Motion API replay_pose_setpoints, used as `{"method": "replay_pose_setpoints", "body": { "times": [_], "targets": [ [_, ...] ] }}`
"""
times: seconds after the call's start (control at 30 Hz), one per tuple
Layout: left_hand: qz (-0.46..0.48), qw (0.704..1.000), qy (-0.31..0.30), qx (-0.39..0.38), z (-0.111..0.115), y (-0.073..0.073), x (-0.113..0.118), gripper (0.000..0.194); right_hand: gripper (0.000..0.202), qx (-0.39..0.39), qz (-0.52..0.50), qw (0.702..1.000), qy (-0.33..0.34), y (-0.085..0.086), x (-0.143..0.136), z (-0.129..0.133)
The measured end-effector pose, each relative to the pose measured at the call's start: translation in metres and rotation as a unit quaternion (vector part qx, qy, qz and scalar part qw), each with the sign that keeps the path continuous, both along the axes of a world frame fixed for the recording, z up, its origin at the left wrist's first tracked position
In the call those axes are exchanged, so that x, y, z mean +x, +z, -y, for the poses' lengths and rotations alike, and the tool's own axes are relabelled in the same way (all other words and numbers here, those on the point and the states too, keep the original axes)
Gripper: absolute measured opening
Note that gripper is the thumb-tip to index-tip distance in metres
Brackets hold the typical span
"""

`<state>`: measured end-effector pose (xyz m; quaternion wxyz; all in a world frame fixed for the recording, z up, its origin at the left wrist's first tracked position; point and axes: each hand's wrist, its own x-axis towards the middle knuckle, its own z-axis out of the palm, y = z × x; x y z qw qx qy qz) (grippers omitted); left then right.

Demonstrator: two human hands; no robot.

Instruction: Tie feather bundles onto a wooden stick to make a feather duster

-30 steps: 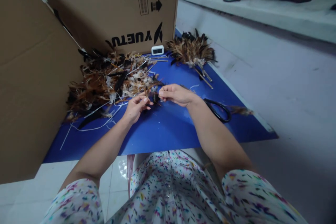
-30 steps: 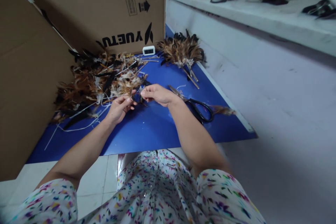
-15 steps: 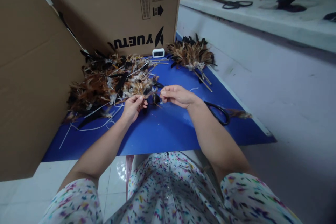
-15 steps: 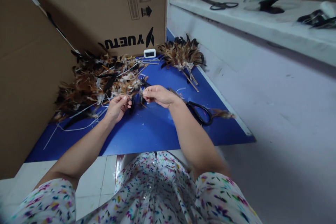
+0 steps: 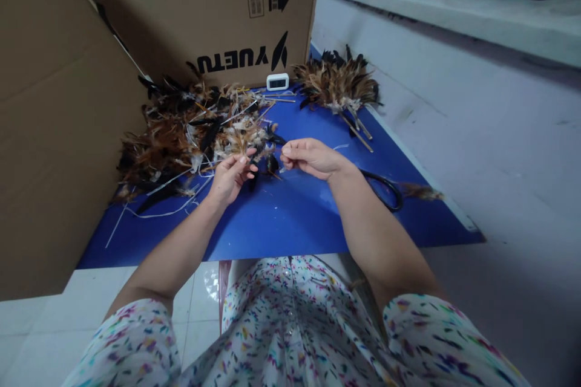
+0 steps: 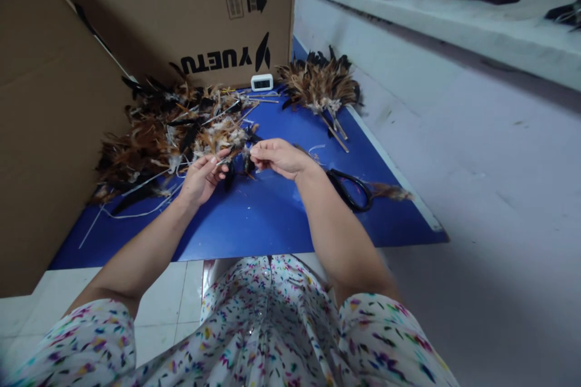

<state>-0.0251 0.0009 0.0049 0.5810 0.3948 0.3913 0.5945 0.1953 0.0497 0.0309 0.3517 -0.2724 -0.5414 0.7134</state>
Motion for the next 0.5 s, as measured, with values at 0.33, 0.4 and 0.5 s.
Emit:
{"method": "replay_pose_setpoints", "body": {
  "times": [0.33,0.4,0.5],
  "targets": [
    [-0.016,0.999,-0.014,-0.034,-0.0021,-0.0055,0.0053,0.03,0.033,0.015,0.015,1.0,0.019,-0.0008,-0.002,0.0012],
    [-0.013,0.999,-0.02,-0.039,-0.0014,-0.0053,0.0057,0.03,0.034,0.02,0.016,0.999,0.021,-0.0011,-0.0023,0.001],
    [0.002,0.999,-0.03,-0.042,-0.0006,-0.0046,0.0053,0.031,0.033,0.027,0.018,0.999,0.018,-0.0018,-0.0036,0.0006]
  ]
}}
